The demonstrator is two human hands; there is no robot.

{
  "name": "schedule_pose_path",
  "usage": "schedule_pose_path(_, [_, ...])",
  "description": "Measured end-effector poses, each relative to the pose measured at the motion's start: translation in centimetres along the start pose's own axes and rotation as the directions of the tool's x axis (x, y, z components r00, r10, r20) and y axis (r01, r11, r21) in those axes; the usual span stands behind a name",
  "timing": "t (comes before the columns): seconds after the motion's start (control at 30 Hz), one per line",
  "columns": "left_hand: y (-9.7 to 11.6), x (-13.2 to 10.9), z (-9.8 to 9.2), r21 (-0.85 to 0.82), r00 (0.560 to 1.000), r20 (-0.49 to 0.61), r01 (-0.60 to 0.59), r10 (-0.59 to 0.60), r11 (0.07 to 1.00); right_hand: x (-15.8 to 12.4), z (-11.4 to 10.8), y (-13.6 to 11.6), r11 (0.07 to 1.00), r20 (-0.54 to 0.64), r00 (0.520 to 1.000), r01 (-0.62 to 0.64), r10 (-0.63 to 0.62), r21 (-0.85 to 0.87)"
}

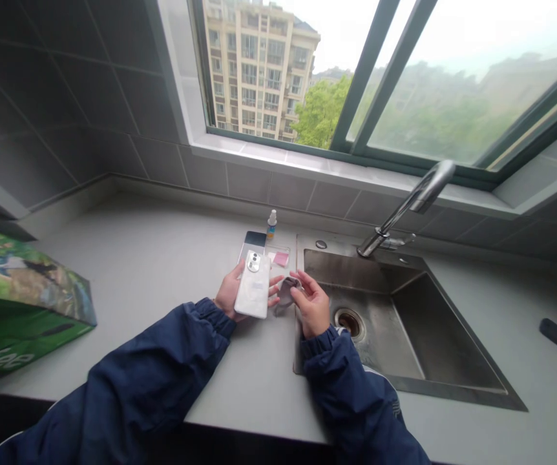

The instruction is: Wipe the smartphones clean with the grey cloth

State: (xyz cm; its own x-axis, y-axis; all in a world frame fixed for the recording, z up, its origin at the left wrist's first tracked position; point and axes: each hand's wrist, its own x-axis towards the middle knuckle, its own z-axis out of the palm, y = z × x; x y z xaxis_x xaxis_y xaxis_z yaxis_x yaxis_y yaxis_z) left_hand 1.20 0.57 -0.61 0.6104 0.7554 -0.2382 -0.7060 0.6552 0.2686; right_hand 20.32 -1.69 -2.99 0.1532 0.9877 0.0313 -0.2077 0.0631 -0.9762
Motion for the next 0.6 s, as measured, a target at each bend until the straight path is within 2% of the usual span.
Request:
schedule_pose_path(0.17, [-0.4,-0.1,0.3,0.071,0.996,0.083,0.038,-0.044,0.997,1.0,-0.6,-0.3,0.995,-0.189,0.982,0.017,0.003,0.103])
schedule_pose_path(0.27, [-0.9,0.1,0.3,0.125,0.997,0.069,0.031,-0.040,0.992,1.4,-0.8,-0.3,0.993,-0.272,0.959,0.099,-0.078,0.066])
schedule_pose_path(0.37, [-1.5,0.4,0.0,0.174,0.998,0.046,0.026,-0.034,0.984,1.9,-0.8,-0.3,0.981,-0.300,0.935,0.195,-0.188,-0.007])
schedule_pose_path(0.5, [-2.2,0.9,-0.6,0.215,0.998,0.047,0.028,-0.039,0.976,2.2,0.3,-1.1,0.935,-0.212,0.914,0.318,-0.345,-0.155])
schedule_pose_path(0.57, [-2.3,0.9,-0.9,0.234,0.998,0.035,0.049,-0.058,0.971,2.3,1.3,-1.6,0.862,-0.065,0.885,0.429,-0.461,-0.271])
schedule_pose_path(0.6, [-2.4,0.9,-1.0,0.245,0.997,0.019,0.065,-0.072,0.967,2.2,1.8,-1.8,0.793,0.047,0.849,0.510,-0.526,-0.335])
